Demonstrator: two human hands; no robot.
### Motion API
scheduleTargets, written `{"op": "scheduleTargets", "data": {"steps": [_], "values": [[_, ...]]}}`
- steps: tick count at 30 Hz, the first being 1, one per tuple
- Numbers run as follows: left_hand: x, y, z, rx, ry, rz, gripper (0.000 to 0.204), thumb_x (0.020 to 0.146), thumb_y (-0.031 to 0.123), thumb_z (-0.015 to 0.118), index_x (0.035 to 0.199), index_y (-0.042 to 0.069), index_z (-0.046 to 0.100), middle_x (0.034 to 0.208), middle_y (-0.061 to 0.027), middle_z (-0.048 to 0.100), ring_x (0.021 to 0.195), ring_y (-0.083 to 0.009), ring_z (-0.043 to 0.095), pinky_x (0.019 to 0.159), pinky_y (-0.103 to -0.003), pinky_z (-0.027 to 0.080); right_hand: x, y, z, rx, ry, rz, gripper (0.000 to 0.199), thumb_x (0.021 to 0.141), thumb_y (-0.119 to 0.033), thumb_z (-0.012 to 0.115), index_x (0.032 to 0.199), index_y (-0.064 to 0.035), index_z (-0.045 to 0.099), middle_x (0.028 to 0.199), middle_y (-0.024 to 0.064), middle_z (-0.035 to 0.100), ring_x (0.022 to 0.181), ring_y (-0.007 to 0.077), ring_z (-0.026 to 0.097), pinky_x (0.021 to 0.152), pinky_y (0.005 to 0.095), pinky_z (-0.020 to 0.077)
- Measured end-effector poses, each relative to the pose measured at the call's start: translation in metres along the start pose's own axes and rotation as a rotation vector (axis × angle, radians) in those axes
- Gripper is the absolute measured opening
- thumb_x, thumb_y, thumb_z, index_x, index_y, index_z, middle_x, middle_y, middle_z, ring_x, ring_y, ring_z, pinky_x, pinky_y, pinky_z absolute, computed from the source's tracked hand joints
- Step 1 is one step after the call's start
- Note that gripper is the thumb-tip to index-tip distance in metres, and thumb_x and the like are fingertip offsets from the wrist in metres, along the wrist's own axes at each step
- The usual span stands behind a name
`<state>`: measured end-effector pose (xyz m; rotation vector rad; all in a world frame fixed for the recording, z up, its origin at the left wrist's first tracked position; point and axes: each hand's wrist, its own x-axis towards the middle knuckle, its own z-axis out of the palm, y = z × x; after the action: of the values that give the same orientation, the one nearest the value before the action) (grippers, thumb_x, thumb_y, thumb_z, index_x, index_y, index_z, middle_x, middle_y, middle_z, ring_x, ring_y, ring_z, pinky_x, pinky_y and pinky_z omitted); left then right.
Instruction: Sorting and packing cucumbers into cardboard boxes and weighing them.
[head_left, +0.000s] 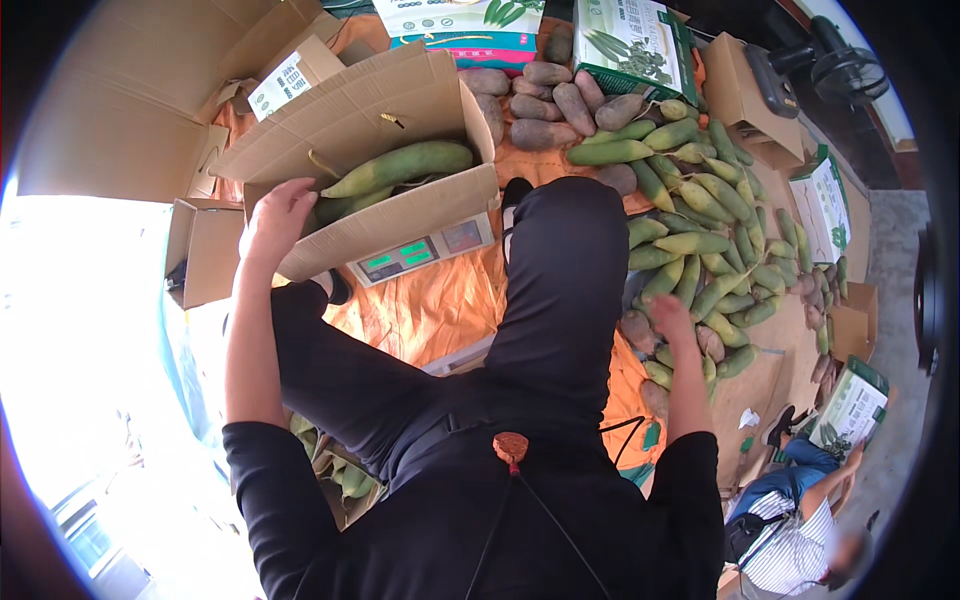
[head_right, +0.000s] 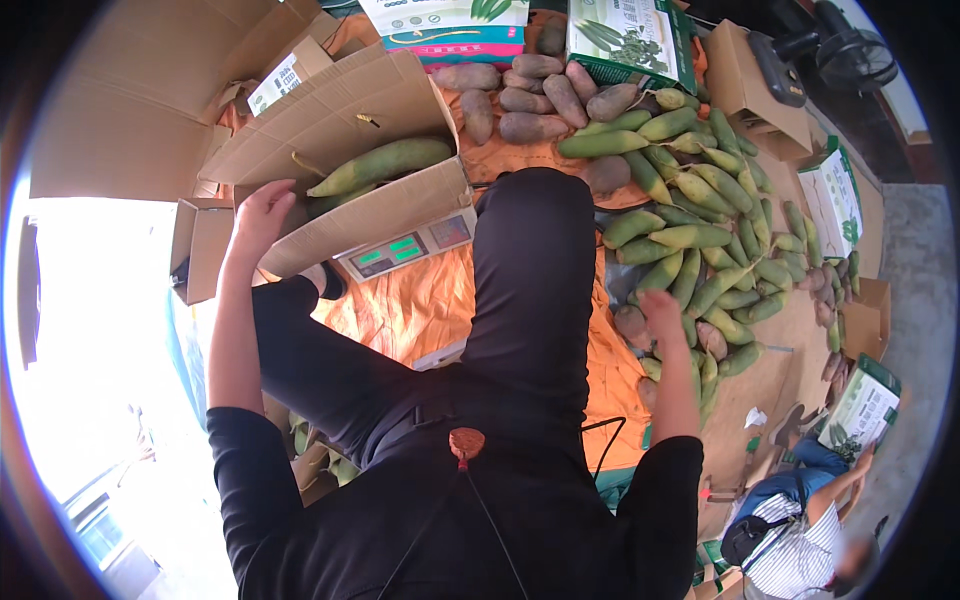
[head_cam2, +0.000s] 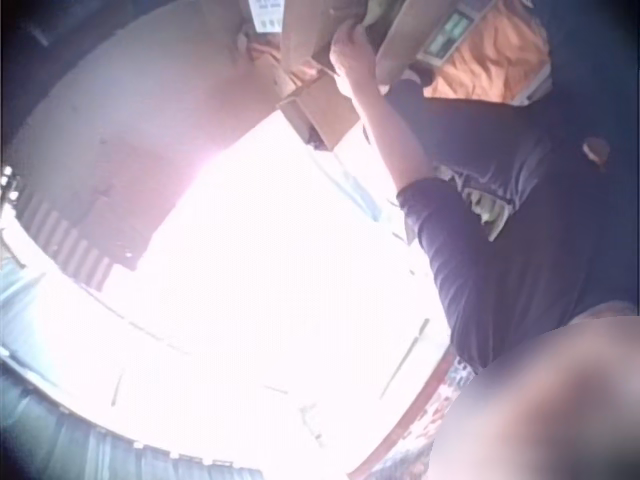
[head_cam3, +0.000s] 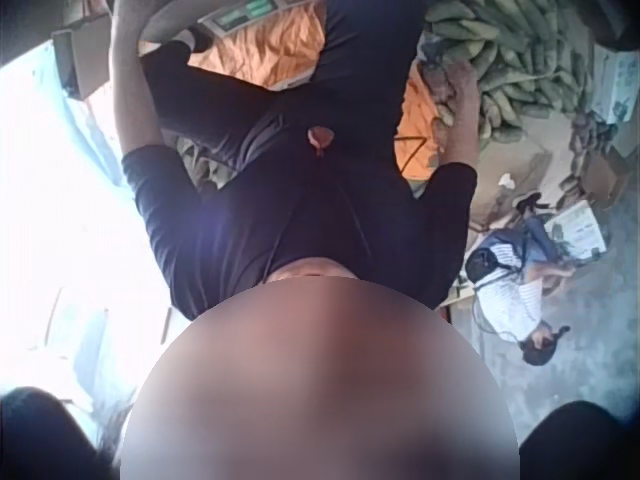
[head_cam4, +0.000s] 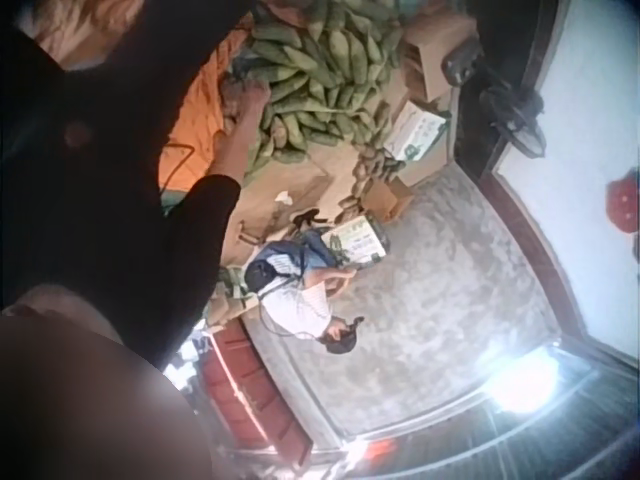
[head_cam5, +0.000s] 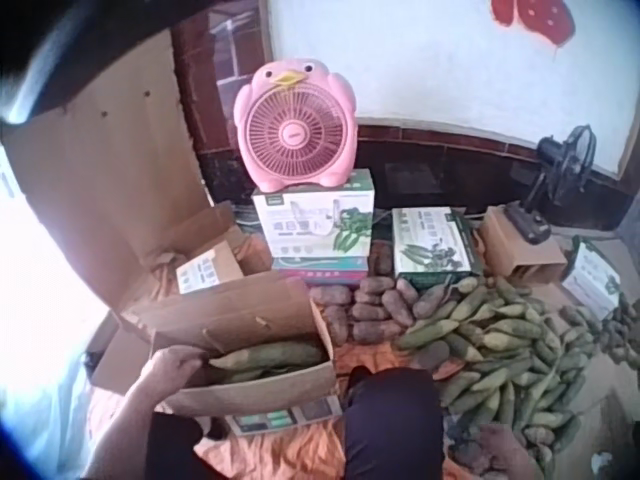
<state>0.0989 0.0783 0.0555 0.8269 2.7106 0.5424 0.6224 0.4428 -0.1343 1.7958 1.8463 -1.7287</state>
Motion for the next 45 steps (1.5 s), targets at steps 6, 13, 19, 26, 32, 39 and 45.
{"op": "scheduleTargets", "data": {"steps": [6, 13, 19, 26, 32, 39, 45], "values": [[-0.006, -0.028, -0.032, -0.090, 0.244, -0.029, 0.027, 0.084, 0.015, 0.062, 0.111, 0.008, 0.065, 0.099, -0.0109, 0.069, 0.091, -0.0197, 0.066, 0.082, -0.030, 0.049, -0.028, -0.189, -0.006, -0.103, 0.108, -0.398, 0.033, 0.089, -0.017, 0.060, 0.117, 0.0005, 0.059, 0.100, 0.0062, 0.065, 0.087, 0.0131, 0.060, 0.074, 0.0265, 0.0475], [-0.028, -0.100, -0.052, 0.285, 0.384, -0.308, 0.039, 0.081, 0.034, 0.064, 0.106, 0.004, 0.063, 0.093, -0.0156, 0.066, 0.090, -0.0302, 0.063, 0.081, -0.040, 0.049, -0.048, -0.340, 0.064, -0.160, -0.213, -0.912, 0.028, 0.089, -0.018, 0.062, 0.110, -0.0001, 0.062, 0.098, 0.0078, 0.066, 0.090, 0.0151, 0.061, 0.081, 0.0275, 0.0474], [-0.028, -0.071, -0.040, 0.183, 0.037, -0.354, 0.045, 0.079, 0.044, 0.062, 0.080, -0.001, 0.066, 0.074, -0.0175, 0.065, 0.073, -0.0304, 0.063, 0.071, -0.041, 0.048, -0.051, -0.394, 0.131, -0.654, -0.145, -0.934, 0.035, 0.084, -0.037, 0.064, 0.087, -0.0022, 0.067, 0.077, 0.0119, 0.065, 0.076, 0.0225, 0.063, 0.071, 0.0338, 0.0477], [-0.025, -0.074, -0.033, -0.080, -0.221, -0.479, 0.038, 0.083, 0.035, 0.060, 0.080, -0.003, 0.067, 0.064, -0.0082, 0.065, 0.058, -0.0162, 0.065, 0.051, -0.028, 0.049, -0.047, -0.405, 0.198, -0.998, -0.208, -0.589, 0.049, 0.081, -0.047, 0.061, 0.077, 0.0020, 0.065, 0.067, 0.0125, 0.064, 0.057, 0.0247, 0.063, 0.056, 0.0359, 0.0506], [0.001, -0.082, -0.031, 0.105, -0.406, -0.535, 0.037, 0.086, 0.034, 0.052, 0.076, 0.002, 0.068, 0.067, -0.0066, 0.069, 0.066, -0.0166, 0.069, 0.071, -0.031, 0.054, -0.011, -0.405, 0.225, -1.055, -0.234, -0.537, 0.046, 0.083, -0.039, 0.058, 0.082, 0.0062, 0.064, 0.073, 0.0180, 0.066, 0.058, 0.0271, 0.065, 0.055, 0.0369, 0.0518], [0.022, -0.101, -0.032, 0.316, -0.443, -0.250, 0.027, 0.085, 0.022, 0.049, 0.082, 0.005, 0.070, 0.073, -0.0051, 0.071, 0.075, -0.0158, 0.069, 0.071, -0.032, 0.054, 0.014, -0.411, 0.230, -1.116, -0.127, -0.769, 0.036, 0.079, -0.030, 0.058, 0.092, 0.0024, 0.066, 0.090, 0.0253, 0.065, 0.088, 0.0387, 0.063, 0.080, 0.0437, 0.0481], [0.011, -0.153, -0.070, 0.698, -0.407, 0.058, 0.017, 0.078, 0.016, 0.061, 0.092, 0.014, 0.070, 0.083, -0.0020, 0.070, 0.083, -0.0195, 0.067, 0.070, -0.034, 0.054, -0.004, -0.455, 0.263, -0.978, -0.240, -0.838, 0.029, 0.077, -0.028, 0.061, 0.081, 0.0004, 0.066, 0.080, 0.0225, 0.064, 0.081, 0.0383, 0.063, 0.072, 0.0423, 0.0463]]}}
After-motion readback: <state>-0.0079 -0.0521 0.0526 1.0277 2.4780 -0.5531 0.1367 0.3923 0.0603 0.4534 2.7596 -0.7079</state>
